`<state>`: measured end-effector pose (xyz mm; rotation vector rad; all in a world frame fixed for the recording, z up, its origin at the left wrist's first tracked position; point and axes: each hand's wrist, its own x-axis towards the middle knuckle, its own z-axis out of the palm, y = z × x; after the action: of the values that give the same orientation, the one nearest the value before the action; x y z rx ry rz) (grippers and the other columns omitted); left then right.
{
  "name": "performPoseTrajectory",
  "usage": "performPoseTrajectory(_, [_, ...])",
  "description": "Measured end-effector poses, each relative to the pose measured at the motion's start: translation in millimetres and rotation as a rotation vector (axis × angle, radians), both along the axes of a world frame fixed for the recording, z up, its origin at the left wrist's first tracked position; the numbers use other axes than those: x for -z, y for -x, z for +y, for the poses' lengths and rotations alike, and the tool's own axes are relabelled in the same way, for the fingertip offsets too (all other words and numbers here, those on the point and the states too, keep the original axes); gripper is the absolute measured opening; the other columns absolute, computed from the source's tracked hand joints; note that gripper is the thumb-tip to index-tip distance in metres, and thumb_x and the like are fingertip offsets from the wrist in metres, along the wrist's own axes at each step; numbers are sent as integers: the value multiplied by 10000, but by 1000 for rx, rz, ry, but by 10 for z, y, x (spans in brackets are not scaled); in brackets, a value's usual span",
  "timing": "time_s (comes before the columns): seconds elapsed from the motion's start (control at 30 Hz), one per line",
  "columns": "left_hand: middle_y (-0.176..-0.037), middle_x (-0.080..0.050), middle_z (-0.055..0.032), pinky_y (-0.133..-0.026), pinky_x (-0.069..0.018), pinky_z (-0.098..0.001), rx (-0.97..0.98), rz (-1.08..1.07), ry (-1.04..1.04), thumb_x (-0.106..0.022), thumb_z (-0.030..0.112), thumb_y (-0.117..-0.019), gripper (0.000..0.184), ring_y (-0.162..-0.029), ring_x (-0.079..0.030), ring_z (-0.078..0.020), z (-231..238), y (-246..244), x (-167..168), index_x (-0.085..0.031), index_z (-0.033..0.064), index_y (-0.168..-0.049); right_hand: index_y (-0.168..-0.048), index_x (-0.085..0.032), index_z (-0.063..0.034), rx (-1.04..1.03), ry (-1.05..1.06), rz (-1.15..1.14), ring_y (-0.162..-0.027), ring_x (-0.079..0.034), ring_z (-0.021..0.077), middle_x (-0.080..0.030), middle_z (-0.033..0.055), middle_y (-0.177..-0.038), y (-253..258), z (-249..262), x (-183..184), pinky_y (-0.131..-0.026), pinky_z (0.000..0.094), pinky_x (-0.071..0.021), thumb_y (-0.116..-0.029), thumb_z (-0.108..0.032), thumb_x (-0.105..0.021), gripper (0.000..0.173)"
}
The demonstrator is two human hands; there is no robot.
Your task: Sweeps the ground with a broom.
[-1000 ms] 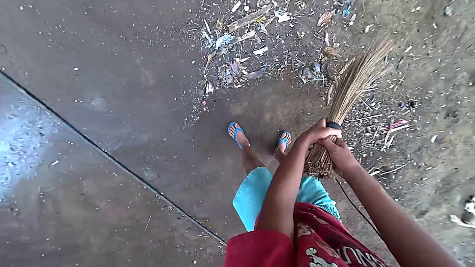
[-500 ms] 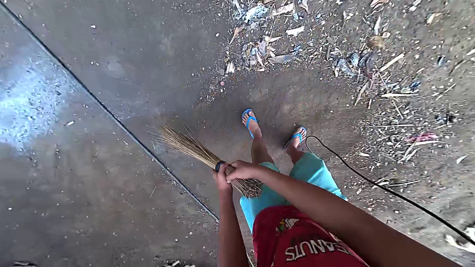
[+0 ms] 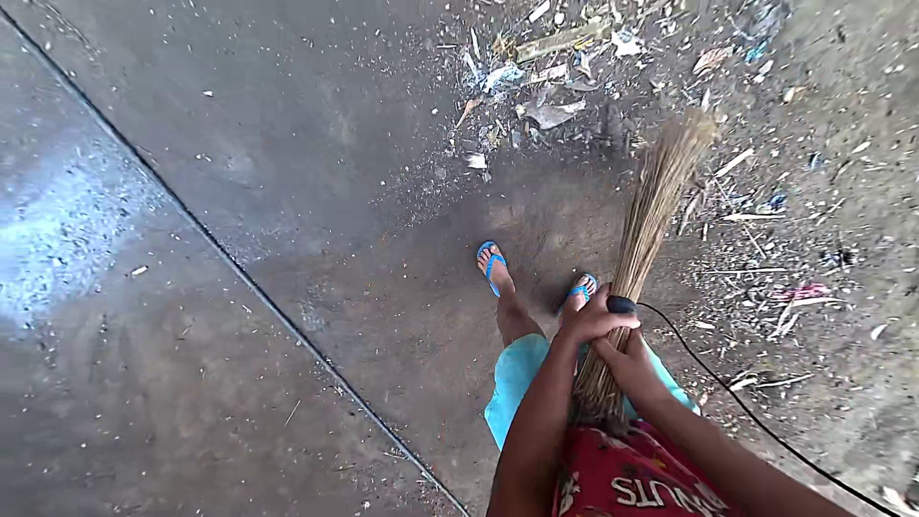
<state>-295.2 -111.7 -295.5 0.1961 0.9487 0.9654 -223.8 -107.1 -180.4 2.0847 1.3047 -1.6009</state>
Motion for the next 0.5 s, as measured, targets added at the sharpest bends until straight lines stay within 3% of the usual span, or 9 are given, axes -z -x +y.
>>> performPoseTrajectory(0.1, [-1414, -533, -264, -1090, -487, -414, -174, 96, 57, -772, 88, -800, 934, -1260, -590, -263, -576, 327, -258, -245, -65, -1556, -1573, -155, 30, -190, 88, 60, -1237, -608, 256, -544, 248, -1391, 179, -337, -132, -1047, 425, -514, -854, -250, -731, 964])
performPoseTrajectory(0.17, [-1401, -543, -248, -1055, -512, -368, -333, 257, 204, -796, 147, -775, 1030, -1218, -613, -209, -1063, 463, -344, -179, -63, -1572, -1603, -119, 15, -287, 275, 178, -1304, -575, 279, -522, 255, -1446, 291, -490, -98, -1101, 451, -475, -872, -263, -751, 1005])
performPoseTrajectory(0.2, [-1396, -549, -237, -1035, -526, -355, -420, 340, 303, -804, 170, -762, 1068, -1197, -625, -188, -1285, 526, -360, -157, -56, -1581, -1602, -154, 6, -303, 378, 268, -1314, -566, 262, -524, 235, -1454, 357, -554, -2, -1111, 440, -468, -873, -259, -759, 984])
performPoseTrajectory(0.27, [-1227, -628, -199, -917, -582, -343, -584, 512, 570, -784, 160, -726, 1028, -1036, -681, -157, -1597, 666, -352, -208, -56, -1550, -1565, -289, 9, -284, 571, 462, -1252, -601, 234, -567, 210, -1402, 533, -661, 324, -1077, 418, -495, -853, -202, -771, 886])
performPoseTrajectory(0.3, [-1167, -633, -202, -863, -588, -363, -635, 591, 709, -768, 147, -717, 998, -976, -681, -173, -1692, 749, -311, -237, -53, -1537, -1524, -382, 4, -269, 659, 533, -1186, -636, 230, -608, 200, -1344, 645, -691, 520, -1036, 422, -524, -842, -171, -779, 809])
performPoseTrajectory(0.37, [-1202, -589, -253, -861, -561, -433, -702, 658, 926, -750, 101, -752, 941, -997, -641, -258, -1759, 883, -187, -242, -43, -1531, -1439, -519, -11, -318, 831, 585, -1068, -674, 231, -661, 185, -1247, 888, -610, 860, -960, 441, -551, -859, -128, -766, 641])
performPoseTrajectory(0.43, [-1225, -573, -266, -873, -549, -455, -743, 617, 998, -747, 81, -797, 885, -1019, -628, -291, -1593, 886, 50, -251, -40, -1520, -1383, -585, -20, -435, 865, 558, -1009, -683, 229, -687, 174, -1191, 990, -356, 1141, -929, 451, -549, -870, -128, -763, 554])
performPoseTrajectory(0.5, [-1156, -612, -241, -854, -574, -435, -670, 499, 870, -747, 94, -801, 834, -980, -661, -262, -1289, 722, 314, -293, -65, -1482, -1347, -613, -42, -360, 719, 436, -993, -696, 199, -706, 136, -1153, 774, -132, 1172, -920, 426, -572, -849, -156, -786, 540])
